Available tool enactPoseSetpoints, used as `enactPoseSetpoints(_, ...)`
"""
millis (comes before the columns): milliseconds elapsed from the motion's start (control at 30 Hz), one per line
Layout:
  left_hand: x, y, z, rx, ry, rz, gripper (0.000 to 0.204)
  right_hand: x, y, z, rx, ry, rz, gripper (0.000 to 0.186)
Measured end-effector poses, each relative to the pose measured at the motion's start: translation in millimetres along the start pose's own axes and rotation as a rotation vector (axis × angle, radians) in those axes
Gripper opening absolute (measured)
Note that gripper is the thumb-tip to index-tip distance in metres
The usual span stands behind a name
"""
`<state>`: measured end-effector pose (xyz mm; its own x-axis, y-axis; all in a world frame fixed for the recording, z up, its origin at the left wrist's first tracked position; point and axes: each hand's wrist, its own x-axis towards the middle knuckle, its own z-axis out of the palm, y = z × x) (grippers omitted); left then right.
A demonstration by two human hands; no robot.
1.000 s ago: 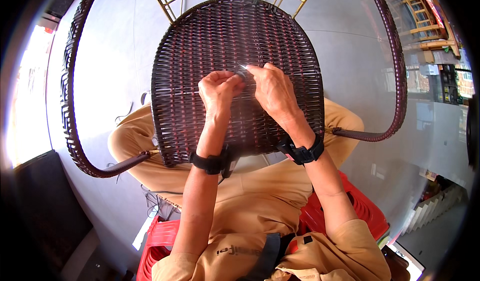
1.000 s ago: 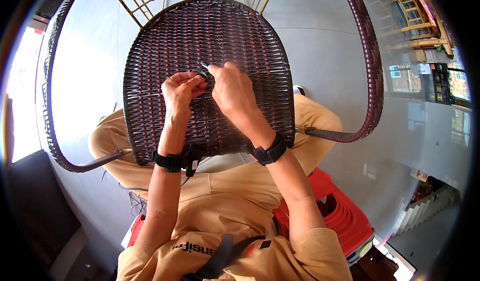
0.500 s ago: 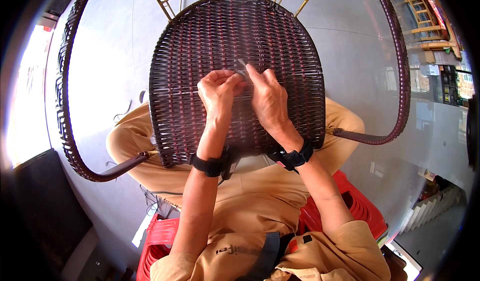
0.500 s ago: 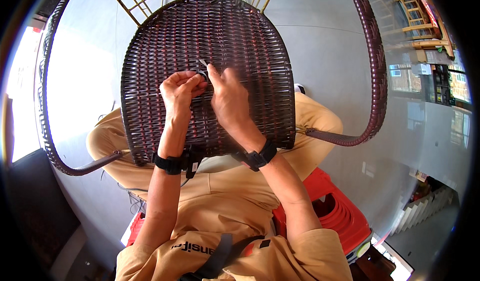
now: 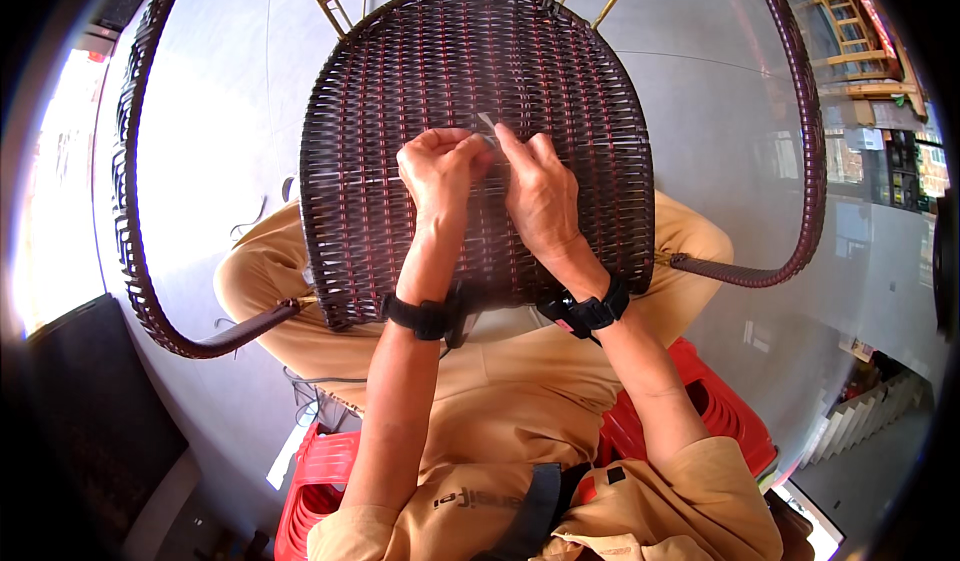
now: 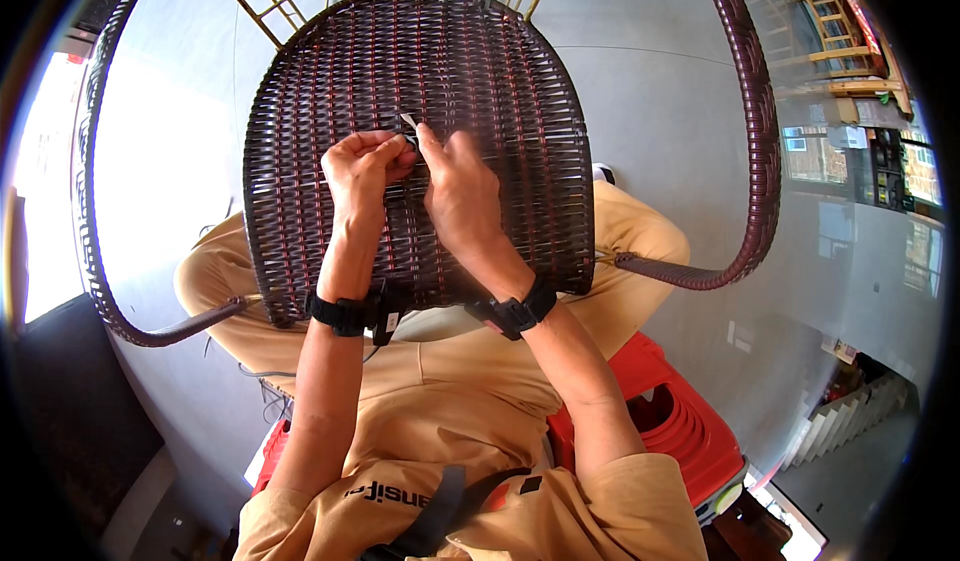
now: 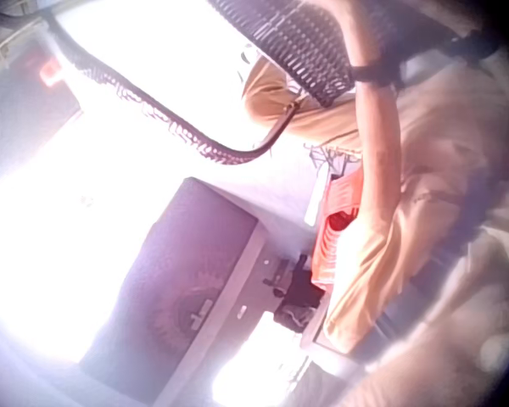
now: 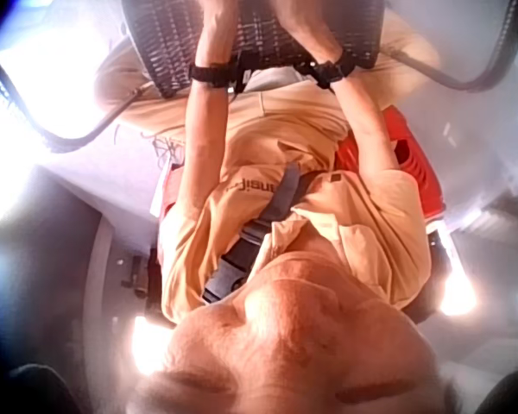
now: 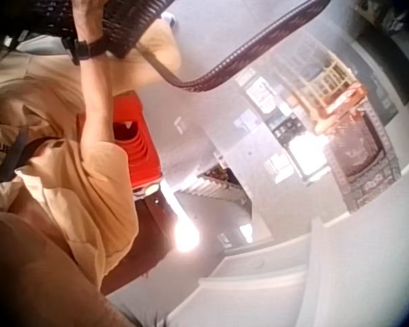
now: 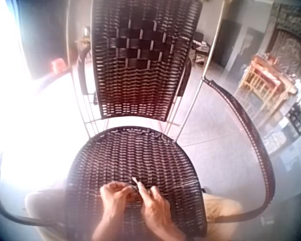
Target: The person weaves a thin strip of plastic back into the mesh of a woven chair seat. They use a small metal tool to guide the strip through the weave and then use a yellow-handled screwdriver to tuck in the loose ends.
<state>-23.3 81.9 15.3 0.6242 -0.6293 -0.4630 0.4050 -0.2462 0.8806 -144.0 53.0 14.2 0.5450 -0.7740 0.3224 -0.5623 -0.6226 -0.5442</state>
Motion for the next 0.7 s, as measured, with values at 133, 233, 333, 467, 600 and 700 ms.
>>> enactPoseSetpoints(133, 1.8, -1.0, -1.7, 0.030, -0.010, 0.031, 0.015, 0.7, -3.2, -0.8, -0.017, -0.028, 0.013, 0.049)
enactPoseSetpoints(233, -4.5, -4.5, -4.2, -0.054, -0.028, 0.062, 0.017, 0.3, -1.4, -0.1, -0.008, -0.023, 0.024, 0.049)
enactPoseSetpoints(333, -15.5, 0.1, -11.1, -0.061, -0.100, -0.032, 0.018, 0.0, -1.0, 0.5, 0.007, -0.010, 0.034, 0.048)
enactPoseSetpoints(467, -18.7, 2.2, -10.2, -0.111, -0.110, -0.116, 0.014, 0.7, -1.2, 0.2, -0.018, -0.008, 0.042, 0.045)
enactPoseSetpoints(600, -14.0, -2.2, -12.4, -0.114, -0.111, -0.118, 0.012, 0.9, -2.4, 0.2, -0.017, 0.002, 0.029, 0.042)
enactPoseSetpoints(700, -11.2, -4.6, -10.5, -0.097, -0.082, -0.108, 0.012, 1.4, -3.2, -0.5, -0.013, 0.005, 0.033, 0.039)
